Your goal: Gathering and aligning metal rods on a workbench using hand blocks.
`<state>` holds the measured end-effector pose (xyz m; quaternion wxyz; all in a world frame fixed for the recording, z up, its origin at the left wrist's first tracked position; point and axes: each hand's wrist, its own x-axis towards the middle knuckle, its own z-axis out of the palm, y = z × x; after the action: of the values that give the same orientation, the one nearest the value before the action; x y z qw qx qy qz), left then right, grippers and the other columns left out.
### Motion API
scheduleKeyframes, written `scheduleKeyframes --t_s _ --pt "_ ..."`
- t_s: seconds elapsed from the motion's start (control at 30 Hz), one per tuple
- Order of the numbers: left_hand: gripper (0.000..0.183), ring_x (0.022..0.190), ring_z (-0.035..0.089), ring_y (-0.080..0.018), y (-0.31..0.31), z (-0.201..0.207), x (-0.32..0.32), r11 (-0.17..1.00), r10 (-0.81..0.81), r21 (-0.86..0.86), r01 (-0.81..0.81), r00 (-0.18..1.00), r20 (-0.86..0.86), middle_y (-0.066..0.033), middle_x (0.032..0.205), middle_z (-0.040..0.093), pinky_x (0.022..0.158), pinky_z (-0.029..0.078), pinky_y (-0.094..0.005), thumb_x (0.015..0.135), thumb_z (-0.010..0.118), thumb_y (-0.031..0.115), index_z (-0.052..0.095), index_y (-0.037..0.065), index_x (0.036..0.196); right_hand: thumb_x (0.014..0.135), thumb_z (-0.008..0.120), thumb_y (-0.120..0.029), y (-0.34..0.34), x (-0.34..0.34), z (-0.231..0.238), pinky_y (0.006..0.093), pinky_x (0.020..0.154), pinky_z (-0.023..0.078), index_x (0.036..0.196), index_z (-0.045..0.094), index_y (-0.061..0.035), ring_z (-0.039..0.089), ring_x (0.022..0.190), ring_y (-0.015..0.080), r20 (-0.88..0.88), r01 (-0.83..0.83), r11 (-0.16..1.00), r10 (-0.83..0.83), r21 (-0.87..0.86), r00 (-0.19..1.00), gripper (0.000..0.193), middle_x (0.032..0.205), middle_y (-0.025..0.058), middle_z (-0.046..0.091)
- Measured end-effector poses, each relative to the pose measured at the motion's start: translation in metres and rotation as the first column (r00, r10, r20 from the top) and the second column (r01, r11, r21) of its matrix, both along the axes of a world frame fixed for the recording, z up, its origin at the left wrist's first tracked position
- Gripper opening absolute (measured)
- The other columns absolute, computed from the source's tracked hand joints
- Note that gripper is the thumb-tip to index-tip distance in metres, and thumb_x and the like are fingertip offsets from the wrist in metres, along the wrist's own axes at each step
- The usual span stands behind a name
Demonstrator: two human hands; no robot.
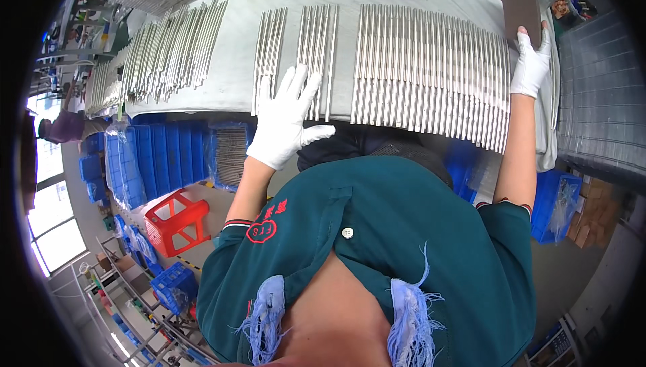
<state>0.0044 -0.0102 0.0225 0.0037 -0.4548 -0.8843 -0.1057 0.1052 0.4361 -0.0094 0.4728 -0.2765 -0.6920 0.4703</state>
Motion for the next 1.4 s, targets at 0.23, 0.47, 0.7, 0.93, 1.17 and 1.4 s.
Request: scheduleKeyframes --t_s 0.23,0.47,0.7,0.93,1.17,1.4 --pt "0.102 0.139 0.034 -0.0395 0.016 -0.001 0.006 0.996 -0.082 -0.033 0.083 0.996 0.031 -0.0175 0.15 0.039 0.114 0.015 -0.0604 0.074 0.048 0.08 0.04 0.009 0.147 0.09 0.071 -0.02 -0.003 0.0 0.002 0.0285 0.103 0.04 0.142 0.043 -0.0002 0.051 0.121 0.0187 0.023 0.012 1.0 -0.012 0.007 1.0 0.063 0.138 0.0127 0.05" --pt "0.1 0.137 0.036 -0.0368 0.037 -0.003 0.016 0.979 -0.204 0.034 0.203 0.979 0.023 -0.0131 0.147 0.044 0.113 0.019 -0.0618 0.072 0.05 0.079 0.043 0.011 0.145 0.09 0.071 -0.017 0.007 0.001 -0.005 0.0318 0.099 0.047 0.145 0.039 -0.0016 0.052 0.12 0.0194 0.002 -0.018 0.999 0.018 -0.046 1.0 0.066 0.14 0.011 0.047" --pt "0.097 0.137 0.036 -0.0379 0.015 0.003 0.007 0.994 -0.104 -0.032 0.105 0.994 0.029 -0.0146 0.148 0.044 0.112 0.019 -0.0627 0.074 0.05 0.079 0.044 0.014 0.145 0.09 0.072 -0.015 0.0 0.001 -0.001 0.0337 0.095 0.05 0.145 0.04 -0.0038 0.053 0.118 0.0199 -0.056 -0.04 0.988 0.032 -0.147 0.998 0.065 0.14 0.0099 0.047" --pt "0.096 0.137 0.036 -0.04 0.026 0.012 0.002 0.995 -0.098 -0.032 0.097 0.995 -0.025 -0.0179 0.146 0.045 0.111 0.019 -0.0628 0.073 0.051 0.079 0.048 0.012 0.142 0.087 0.073 -0.011 -0.001 -0.001 -0.004 0.0304 0.095 0.05 0.141 0.047 -0.004 0.056 0.114 0.0172 -0.126 -0.015 0.991 -0.002 -0.135 0.992 0.06 0.13 0.0096 0.056" --pt "0.096 0.137 0.035 -0.0398 0.086 0.002 0.019 0.926 -0.374 0.076 0.37 0.926 0.045 -0.0159 0.147 0.043 0.112 0.02 -0.0633 0.072 0.059 0.075 0.042 0.016 0.146 0.088 0.073 -0.013 -0.006 -0.003 0.002 0.0353 0.092 0.052 0.144 0.043 -0.007 0.057 0.114 0.0195 -0.131 -0.039 0.986 0.018 -0.165 0.991 0.064 0.133 0.0101 0.054" --pt "0.095 0.138 0.033 -0.0402 0.088 -0.004 0.019 0.922 -0.385 0.049 0.383 0.922 0.031 -0.0153 0.147 0.044 0.111 0.02 -0.0642 0.071 0.057 0.076 0.044 0.017 0.145 0.089 0.071 -0.011 -0.002 -0.001 -0.001 0.0374 0.094 0.053 0.145 0.041 -0.0064 0.057 0.114 0.0207 -0.147 -0.051 0.974 0.019 -0.222 0.989 0.064 0.132 0.0111 0.054"
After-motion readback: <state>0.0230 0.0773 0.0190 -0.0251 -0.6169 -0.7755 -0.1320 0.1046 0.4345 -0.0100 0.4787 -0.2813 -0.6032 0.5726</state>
